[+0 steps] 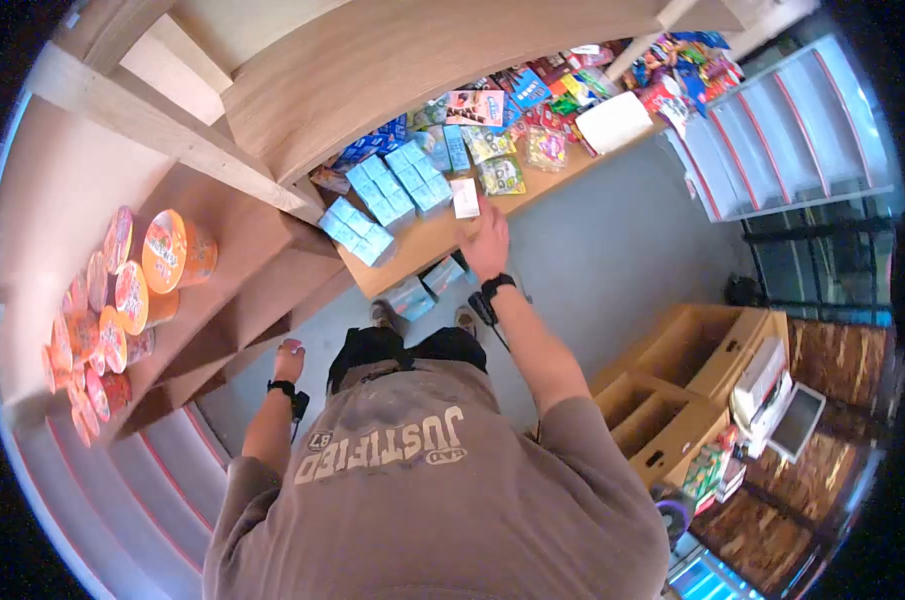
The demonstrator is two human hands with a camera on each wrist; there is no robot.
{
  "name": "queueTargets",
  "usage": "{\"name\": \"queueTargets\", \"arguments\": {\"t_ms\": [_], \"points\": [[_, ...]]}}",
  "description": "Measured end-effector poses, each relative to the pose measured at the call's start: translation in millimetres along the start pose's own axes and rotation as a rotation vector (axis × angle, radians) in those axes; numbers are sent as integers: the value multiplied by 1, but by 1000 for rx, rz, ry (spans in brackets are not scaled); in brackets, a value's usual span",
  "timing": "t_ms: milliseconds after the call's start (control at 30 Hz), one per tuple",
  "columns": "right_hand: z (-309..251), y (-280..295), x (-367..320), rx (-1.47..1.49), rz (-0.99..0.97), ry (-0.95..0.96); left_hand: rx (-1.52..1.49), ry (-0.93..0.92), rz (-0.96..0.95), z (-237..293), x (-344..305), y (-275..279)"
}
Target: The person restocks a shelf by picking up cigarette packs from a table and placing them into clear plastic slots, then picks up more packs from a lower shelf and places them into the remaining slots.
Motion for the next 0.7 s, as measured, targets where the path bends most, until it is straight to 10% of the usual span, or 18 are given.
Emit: {"name": "queueTargets", "arguments": {"t_ms": [267,500,700], "points": [[46,-79,44,26,-375,45,-49,236,0,19,-132,-49],[65,-14,61,284,-35,-20,-210,417,-20,-12,-221,-112],[39,-45,56,50,-287,250,-266,476,2,-11,-258,-128]]}}
Point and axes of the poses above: each hand's wrist, its own x-axis towards the middle knuckle, its own y-axis out of the back of the hand, z = x × y, the point moved 9 cm from there along x, towards the middle knuckle, and after that the axes turned 13 degrees about y, right-handed, at the moved point
